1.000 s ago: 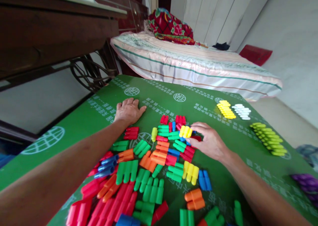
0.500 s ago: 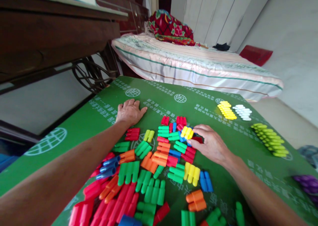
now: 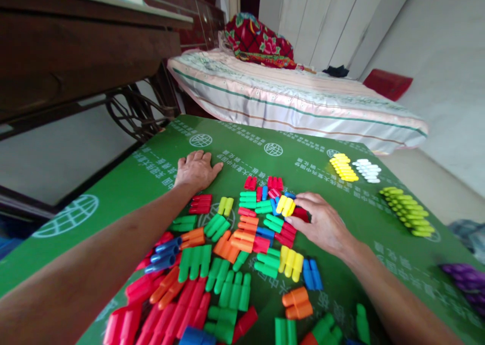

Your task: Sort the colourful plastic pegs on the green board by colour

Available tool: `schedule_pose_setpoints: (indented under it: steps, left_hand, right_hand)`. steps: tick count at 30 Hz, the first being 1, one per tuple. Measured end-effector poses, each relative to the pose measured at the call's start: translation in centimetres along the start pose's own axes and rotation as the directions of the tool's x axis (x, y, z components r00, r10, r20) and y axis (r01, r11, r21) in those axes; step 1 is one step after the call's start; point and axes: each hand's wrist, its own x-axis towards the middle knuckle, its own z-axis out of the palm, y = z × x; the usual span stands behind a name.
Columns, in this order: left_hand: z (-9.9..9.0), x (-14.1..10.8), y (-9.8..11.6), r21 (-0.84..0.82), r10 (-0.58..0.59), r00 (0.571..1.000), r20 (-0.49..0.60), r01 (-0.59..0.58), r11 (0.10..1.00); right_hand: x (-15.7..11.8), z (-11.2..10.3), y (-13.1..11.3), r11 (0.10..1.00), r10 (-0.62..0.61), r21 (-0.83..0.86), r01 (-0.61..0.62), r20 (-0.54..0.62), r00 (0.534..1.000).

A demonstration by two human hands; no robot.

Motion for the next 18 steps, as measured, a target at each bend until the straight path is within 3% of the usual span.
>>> schedule_pose_setpoints:
  steps: [5,10,15,16,18]
  left_hand:
    - [0.2,0.1,-0.1,0.003,-0.007,1.0,0.004,0.007,1.0]
    - [0.2,0.2,-0.2,0.004,-0.006,1.0,0.009,0.006,1.0]
    - [-0.9,0.3,-0.3,-0.034,0.022,0.999,0.038,-0.02,0.999]
    - [-1.1,0.4,-0.3,-0.042,0.015,0.999,0.043,-0.013,0.999]
    - [-1.3,0.7,-0.4,-0.057,0.007,0.998,0.058,-0.003,0.998]
  right_hand:
    - [0.9,-0.8,-1.6,0.996,-0.069,-0.053,0.067,-0.028,0.997]
    - [4.4,-0.3,-6.5,0.964,-0.248,-0.091,0.248,0.019,0.969]
    - [9.2,2.0,-10.8,0.866,-0.432,-0.135,0.481,0.281,0.857]
    - [10.0,2.4,-11.2,0.837,-0.467,-0.116,0.535,0.36,0.808]
    - [11.2,3.2,-11.7,0.828,-0.457,-0.107,0.551,0.443,0.772]
